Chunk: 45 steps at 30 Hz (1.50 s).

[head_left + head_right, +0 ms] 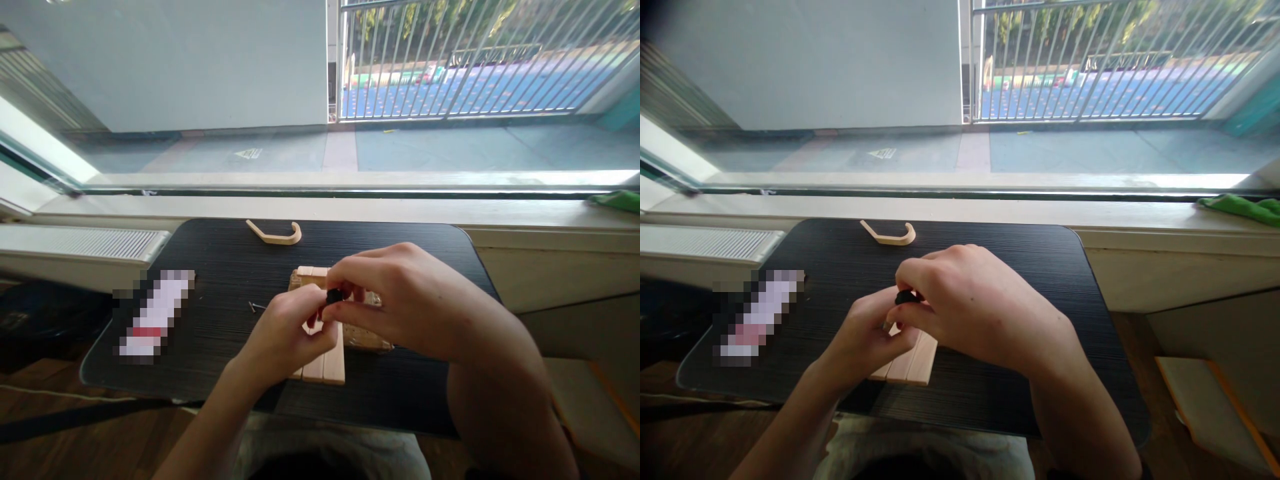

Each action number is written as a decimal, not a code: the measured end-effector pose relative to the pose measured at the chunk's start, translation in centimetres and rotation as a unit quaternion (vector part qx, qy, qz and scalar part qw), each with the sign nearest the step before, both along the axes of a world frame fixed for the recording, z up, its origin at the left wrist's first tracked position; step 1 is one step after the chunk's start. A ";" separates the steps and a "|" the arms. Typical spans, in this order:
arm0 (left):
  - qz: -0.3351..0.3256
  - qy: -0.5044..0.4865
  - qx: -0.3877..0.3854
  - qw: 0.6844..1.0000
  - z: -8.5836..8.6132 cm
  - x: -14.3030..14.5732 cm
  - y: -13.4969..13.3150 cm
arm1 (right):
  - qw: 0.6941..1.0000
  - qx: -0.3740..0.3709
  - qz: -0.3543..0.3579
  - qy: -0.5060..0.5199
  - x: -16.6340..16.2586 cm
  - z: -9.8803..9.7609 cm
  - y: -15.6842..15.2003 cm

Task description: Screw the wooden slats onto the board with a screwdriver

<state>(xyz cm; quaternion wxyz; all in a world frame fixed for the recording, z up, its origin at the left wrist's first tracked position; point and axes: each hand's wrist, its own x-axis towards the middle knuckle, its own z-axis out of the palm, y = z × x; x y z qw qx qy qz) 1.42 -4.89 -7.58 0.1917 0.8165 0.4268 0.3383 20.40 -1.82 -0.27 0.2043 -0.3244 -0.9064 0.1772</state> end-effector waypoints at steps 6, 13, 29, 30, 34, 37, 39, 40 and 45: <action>-0.004 -0.003 -0.030 1.000 0.3 0.0 0.0 | 1.000 -0.003 0.000 0.016 0.0 0.1 -0.2; -0.035 -0.008 -0.013 0.999 0.6 0.2 -0.1 | 0.995 -0.049 0.077 0.040 0.7 0.6 -0.4; -0.040 0.014 0.011 0.999 0.6 -0.7 0.2 | 0.995 -0.055 0.070 0.052 0.7 0.5 -0.1; -0.032 0.009 -0.006 0.999 0.6 -1.0 0.2 | 0.995 -0.055 0.068 0.051 0.7 0.5 -0.1; 0.040 -0.012 -0.027 0.999 0.6 -1.6 0.2 | 0.995 -0.055 0.067 0.048 0.9 0.4 0.1; 0.038 -0.003 -0.021 0.999 0.6 -1.5 0.2 | 0.996 -0.053 0.060 0.044 1.0 0.4 0.2; 0.027 -0.001 -0.023 0.999 0.6 -1.4 0.3 | 0.996 -0.050 0.056 0.041 1.1 0.4 0.2; 0.026 -0.003 -0.023 0.999 0.6 -1.3 0.3 | 0.997 -0.049 0.055 0.038 1.1 0.4 0.3; 0.032 -0.007 -0.019 0.999 0.8 -1.3 0.4 | 0.997 -0.042 0.050 0.030 1.1 0.4 0.3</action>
